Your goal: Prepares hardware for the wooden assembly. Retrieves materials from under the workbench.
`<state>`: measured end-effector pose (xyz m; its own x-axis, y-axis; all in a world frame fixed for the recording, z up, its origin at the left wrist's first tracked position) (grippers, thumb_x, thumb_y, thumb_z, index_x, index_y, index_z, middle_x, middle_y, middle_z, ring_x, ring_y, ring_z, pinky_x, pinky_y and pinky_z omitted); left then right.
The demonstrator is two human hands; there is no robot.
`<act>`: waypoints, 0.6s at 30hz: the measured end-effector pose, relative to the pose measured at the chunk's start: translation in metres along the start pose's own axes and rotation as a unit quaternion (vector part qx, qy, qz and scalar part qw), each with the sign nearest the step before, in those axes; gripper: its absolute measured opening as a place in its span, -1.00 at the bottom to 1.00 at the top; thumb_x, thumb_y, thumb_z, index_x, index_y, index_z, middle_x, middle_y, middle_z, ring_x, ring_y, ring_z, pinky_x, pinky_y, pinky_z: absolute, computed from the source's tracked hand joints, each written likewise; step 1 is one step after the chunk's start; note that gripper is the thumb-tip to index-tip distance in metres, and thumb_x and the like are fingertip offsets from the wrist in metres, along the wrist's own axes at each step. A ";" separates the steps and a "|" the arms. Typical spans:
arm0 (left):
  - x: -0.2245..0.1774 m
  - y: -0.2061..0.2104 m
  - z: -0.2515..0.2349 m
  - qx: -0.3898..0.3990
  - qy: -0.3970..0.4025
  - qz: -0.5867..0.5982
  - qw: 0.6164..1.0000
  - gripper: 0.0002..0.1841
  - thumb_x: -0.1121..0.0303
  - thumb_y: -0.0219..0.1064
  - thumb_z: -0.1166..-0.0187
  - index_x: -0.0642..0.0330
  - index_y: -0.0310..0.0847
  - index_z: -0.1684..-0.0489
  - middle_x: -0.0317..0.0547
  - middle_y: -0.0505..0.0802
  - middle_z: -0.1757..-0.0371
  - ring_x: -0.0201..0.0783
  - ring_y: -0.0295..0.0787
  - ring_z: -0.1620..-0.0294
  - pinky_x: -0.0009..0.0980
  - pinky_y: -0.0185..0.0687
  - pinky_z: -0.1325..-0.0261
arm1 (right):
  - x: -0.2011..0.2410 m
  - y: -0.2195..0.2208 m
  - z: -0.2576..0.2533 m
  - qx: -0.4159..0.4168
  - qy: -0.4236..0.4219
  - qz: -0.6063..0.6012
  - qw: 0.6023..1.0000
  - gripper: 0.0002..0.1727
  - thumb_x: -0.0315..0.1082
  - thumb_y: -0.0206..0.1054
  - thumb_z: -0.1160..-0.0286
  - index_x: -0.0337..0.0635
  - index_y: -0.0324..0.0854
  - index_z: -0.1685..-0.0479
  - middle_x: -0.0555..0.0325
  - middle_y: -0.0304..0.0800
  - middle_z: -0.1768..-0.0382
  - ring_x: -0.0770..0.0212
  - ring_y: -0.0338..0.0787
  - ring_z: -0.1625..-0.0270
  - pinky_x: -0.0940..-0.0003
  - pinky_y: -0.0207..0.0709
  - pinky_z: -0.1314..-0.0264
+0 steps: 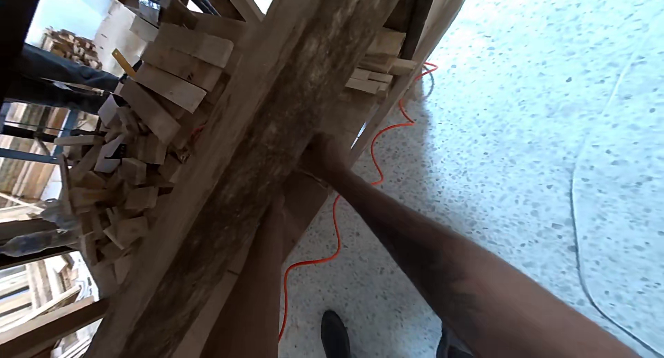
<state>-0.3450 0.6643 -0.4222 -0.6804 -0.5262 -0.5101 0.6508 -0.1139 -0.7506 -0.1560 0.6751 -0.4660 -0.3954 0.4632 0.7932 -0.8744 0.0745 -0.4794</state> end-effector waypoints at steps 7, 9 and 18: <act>-0.016 -0.005 0.008 0.008 0.019 -0.043 0.999 -0.70 0.25 0.41 -0.65 0.37 0.68 -0.03 0.14 0.79 0.07 -0.07 0.68 0.13 -0.05 0.62 -0.04 | -0.022 -0.006 0.019 -0.099 0.147 -0.127 0.976 -0.79 -0.16 0.42 -0.36 -0.10 0.70 0.25 -0.01 0.76 0.39 -0.09 0.78 0.29 -0.24 0.58 0.31; -0.021 -0.009 0.014 0.016 0.038 -0.028 0.999 -0.64 0.22 0.40 -0.66 0.35 0.65 -0.20 0.16 0.81 -0.07 -0.06 0.74 -0.01 -0.06 0.67 -0.14 | -0.007 0.000 0.037 -0.127 0.141 -0.150 0.970 -0.69 -0.15 0.40 -0.42 -0.09 0.61 -0.05 -0.02 0.78 0.32 -0.10 0.82 0.27 -0.24 0.66 0.27; -0.019 -0.026 0.026 0.039 0.077 0.063 0.994 -0.64 0.22 0.16 -0.84 0.41 0.61 -0.18 0.19 0.77 -0.02 -0.07 0.70 0.06 -0.09 0.63 -0.07 | 0.081 0.033 0.051 0.001 -0.018 0.201 0.979 -0.72 -0.37 0.34 -0.54 -0.38 0.69 -0.09 -0.37 0.69 -0.17 -0.33 0.78 -0.10 -0.23 0.65 0.05</act>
<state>-0.3398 0.6556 -0.3825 -0.6305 -0.4068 -0.6610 0.7549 -0.1235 -0.6441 -0.2312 0.6703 -0.3988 -0.7171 0.4238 0.5533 -0.6471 -0.1100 -0.7544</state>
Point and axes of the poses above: each hand's wrist, its own z-axis away from the middle knuckle, its own y-axis out of the palm, x = y × z, the point moved 9 cm from there along -z, towards the middle knuckle
